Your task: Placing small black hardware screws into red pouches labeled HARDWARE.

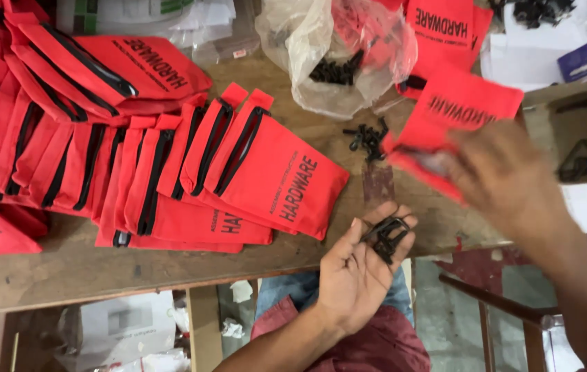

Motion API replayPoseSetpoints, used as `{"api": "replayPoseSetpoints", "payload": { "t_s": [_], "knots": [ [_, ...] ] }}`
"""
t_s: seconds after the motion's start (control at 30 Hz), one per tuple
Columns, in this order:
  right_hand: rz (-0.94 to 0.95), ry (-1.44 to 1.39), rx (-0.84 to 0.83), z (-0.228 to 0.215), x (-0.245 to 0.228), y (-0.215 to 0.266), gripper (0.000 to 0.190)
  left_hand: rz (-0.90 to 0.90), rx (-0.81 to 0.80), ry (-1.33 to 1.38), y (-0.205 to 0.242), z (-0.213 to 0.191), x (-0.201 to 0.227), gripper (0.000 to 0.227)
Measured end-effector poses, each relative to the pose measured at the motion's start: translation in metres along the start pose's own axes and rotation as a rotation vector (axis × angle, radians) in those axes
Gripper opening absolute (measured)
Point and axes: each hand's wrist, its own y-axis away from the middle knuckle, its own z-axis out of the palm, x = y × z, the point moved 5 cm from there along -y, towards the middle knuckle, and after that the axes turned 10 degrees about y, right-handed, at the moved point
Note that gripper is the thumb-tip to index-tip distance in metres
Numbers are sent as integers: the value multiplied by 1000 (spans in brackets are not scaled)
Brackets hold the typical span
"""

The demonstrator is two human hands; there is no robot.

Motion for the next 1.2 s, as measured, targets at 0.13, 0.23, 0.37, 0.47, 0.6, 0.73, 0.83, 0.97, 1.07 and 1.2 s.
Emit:
{"api": "replayPoseSetpoints", "payload": {
  "t_s": [0.13, 0.23, 0.37, 0.47, 0.6, 0.73, 0.83, 0.97, 1.07, 1.2],
  "knots": [
    [-32, -126, -254, 14, -38, 29, 23, -29, 14, 24, 29, 5, -8, 51],
    [-81, -199, -292, 33, -46, 46, 18, -5, 9, -27, 39, 7, -13, 51],
    [-106, -339, -256, 36, -44, 55, 16, 47, 34, -79, 37, 8, -19, 52],
    [-108, -439, -319, 39, -42, 57, 15, 78, 103, -62, 32, -4, -20, 50],
    [25, -626, -412, 39, -42, 57, 18, 92, 104, -1, 29, -16, -23, 43],
    [90, -724, -549, 51, -42, 64, 16, 128, 49, 21, 28, -11, -20, 38],
    [141, -833, -557, 49, -42, 65, 14, 151, 72, 1, 27, 2, -19, 39],
    [153, -926, -567, 43, -45, 64, 14, 186, 158, -78, 26, -3, -25, 34],
    [182, -980, -594, 44, -45, 68, 16, 206, 213, -162, 27, -3, -28, 27],
    [293, -1052, -666, 50, -43, 77, 17, 212, 235, -161, 30, 2, -31, 24]
  ]
}}
